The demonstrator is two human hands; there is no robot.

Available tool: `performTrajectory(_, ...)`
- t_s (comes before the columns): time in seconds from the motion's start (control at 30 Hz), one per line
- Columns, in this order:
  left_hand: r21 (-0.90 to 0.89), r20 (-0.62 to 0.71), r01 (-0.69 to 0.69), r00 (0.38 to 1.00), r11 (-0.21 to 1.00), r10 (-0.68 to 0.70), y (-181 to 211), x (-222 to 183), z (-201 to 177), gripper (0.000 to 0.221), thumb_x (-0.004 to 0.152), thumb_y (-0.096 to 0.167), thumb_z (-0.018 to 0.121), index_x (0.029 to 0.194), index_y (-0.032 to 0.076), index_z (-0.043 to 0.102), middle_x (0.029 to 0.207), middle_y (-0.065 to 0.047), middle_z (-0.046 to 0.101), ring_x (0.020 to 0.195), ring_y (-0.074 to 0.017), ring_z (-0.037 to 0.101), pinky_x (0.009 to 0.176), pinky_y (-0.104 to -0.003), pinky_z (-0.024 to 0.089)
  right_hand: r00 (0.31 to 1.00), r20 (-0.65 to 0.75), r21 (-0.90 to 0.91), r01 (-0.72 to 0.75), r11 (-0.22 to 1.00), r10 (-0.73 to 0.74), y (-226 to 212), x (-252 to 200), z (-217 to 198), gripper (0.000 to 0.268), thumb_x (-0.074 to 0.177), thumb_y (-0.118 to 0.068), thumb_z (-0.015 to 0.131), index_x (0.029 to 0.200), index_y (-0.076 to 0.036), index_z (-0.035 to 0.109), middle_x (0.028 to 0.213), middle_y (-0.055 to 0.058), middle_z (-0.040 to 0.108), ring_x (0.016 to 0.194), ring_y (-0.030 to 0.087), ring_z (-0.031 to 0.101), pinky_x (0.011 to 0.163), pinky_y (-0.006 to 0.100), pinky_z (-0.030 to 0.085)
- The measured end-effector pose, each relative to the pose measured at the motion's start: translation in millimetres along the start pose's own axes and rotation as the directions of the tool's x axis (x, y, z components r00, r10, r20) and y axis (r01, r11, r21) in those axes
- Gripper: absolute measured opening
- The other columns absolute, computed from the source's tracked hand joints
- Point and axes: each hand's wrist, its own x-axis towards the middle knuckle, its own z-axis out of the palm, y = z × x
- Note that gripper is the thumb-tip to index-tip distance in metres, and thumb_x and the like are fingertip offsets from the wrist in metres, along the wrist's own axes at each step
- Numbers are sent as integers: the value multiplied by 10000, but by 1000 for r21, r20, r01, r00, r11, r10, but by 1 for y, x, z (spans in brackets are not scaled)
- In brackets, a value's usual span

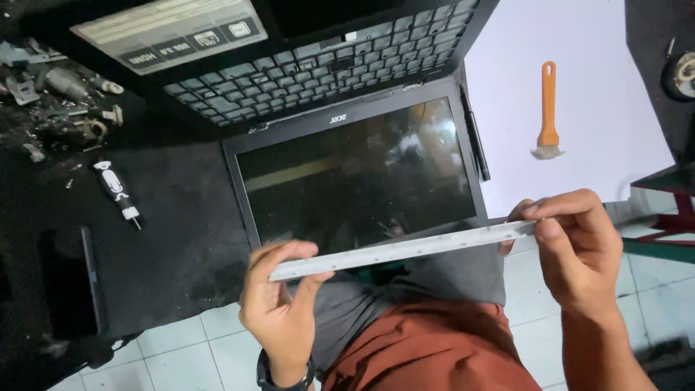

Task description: Disassembling a laptop to remove and clean the battery and internal components using various tools.

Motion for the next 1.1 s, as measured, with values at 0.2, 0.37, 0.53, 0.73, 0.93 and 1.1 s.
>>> performTrajectory(0.2,-96,-28,188,981,977,-192,-11,-16,-1,313,834,-16,799,1106,15,646,962,-140,727,929,-262,711,916,-386,637,987,5,27,158,987,-158,-9,1,10,207,1073,-235,524,1082,-29,507,815,134,629,618,247,677,762,375,555)
performTrajectory(0.37,-181,-12,226,973,957,-232,-11,-16,1,197,872,-10,754,1008,50,625,918,-122,701,882,-246,699,838,-354,623,971,-61,42,236,971,-233,-21,-11,17,311,1067,-364,561,1028,-63,496,774,148,647,599,248,638,696,386,525)
performTrajectory(0.53,-205,21,244,969,948,-245,-15,-18,0,221,861,-10,765,1023,54,630,939,-119,713,903,-237,703,863,-357,632,965,-35,75,262,962,-260,-24,-10,13,297,1071,-392,602,1040,-101,553,743,95,658,553,221,675,659,371,524)
performTrajectory(0.73,-165,456,609,745,776,-488,-28,-10,-13,292,962,222,625,1093,3,766,957,-156,849,775,-267,868,752,-331,667,989,-109,-250,75,965,-105,-16,11,4,174,1081,-125,529,1112,31,598,934,154,651,813,227,637,792,315,524)
performTrajectory(0.93,-1,362,798,562,603,-743,-12,16,-6,427,949,244,596,1275,30,770,881,-157,872,760,-224,804,764,-350,565,980,-176,-757,-71,649,-97,17,74,-36,188,1177,-175,547,1103,-10,601,988,117,635,910,255,613,872,392,461)
performTrajectory(1.1,-15,479,663,662,748,-577,-9,24,16,542,966,287,552,1469,92,607,1032,-68,886,717,-130,759,589,-266,527,969,-191,-956,-220,195,157,39,100,-58,484,1076,-525,678,953,-62,607,946,101,629,874,333,571,683,489,435)
